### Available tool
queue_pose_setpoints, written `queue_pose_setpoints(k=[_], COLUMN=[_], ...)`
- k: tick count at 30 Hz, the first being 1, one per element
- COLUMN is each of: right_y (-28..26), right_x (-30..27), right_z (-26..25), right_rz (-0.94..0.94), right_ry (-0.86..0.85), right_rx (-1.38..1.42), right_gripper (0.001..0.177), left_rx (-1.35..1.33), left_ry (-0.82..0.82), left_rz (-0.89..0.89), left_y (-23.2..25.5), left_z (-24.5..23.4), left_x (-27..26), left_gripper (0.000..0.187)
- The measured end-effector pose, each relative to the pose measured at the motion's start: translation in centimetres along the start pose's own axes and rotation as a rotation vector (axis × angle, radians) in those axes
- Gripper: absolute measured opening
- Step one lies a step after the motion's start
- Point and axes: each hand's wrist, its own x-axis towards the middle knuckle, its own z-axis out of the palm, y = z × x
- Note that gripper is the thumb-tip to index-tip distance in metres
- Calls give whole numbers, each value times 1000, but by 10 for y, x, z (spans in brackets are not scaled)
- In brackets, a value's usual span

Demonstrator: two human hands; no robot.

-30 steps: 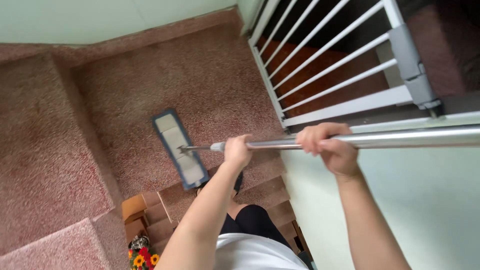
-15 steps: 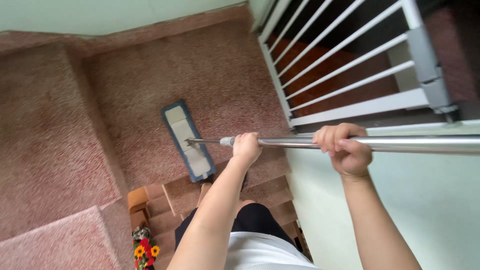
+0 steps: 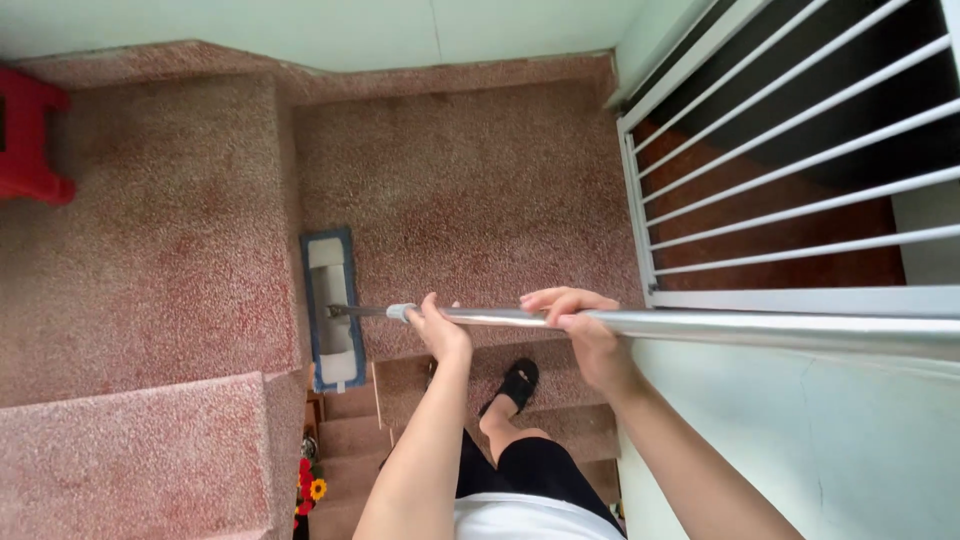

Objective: Mopping a flight of stairs using a flat mop while walking down step-by-step.

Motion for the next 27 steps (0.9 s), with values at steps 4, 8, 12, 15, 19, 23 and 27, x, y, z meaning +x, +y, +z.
queue_pose_setpoints(k=[4,8,12,15,19,23,27], right_y=[-3,-1,14,28,17,52,48], right_x=[18,43,78,113,132,121,101], right_z=[1,33,64,74,72,73,61], right_rz=[-36,-75,-137,-201,-210,-205,-44], right_ry=[-53,-25,-38,-47,37,65,164], right_rx=[25,52,46,14,19,-102,-158], right_gripper=[11,8,8,8,11,11,11], left_rx=[80,210,303,500,518,671,1792], left_ry=[-74,-129,-154,-179,-292,-276,-303], left_rz=[104,68,-31,35,80,73,795], left_y=[0,38,103,133,118,135,111], left_z=[14,39,86,115,131,139,132], left_x=[35,53,48,59,99,97,132], left_gripper=[45,37,32,34,29,34,28])
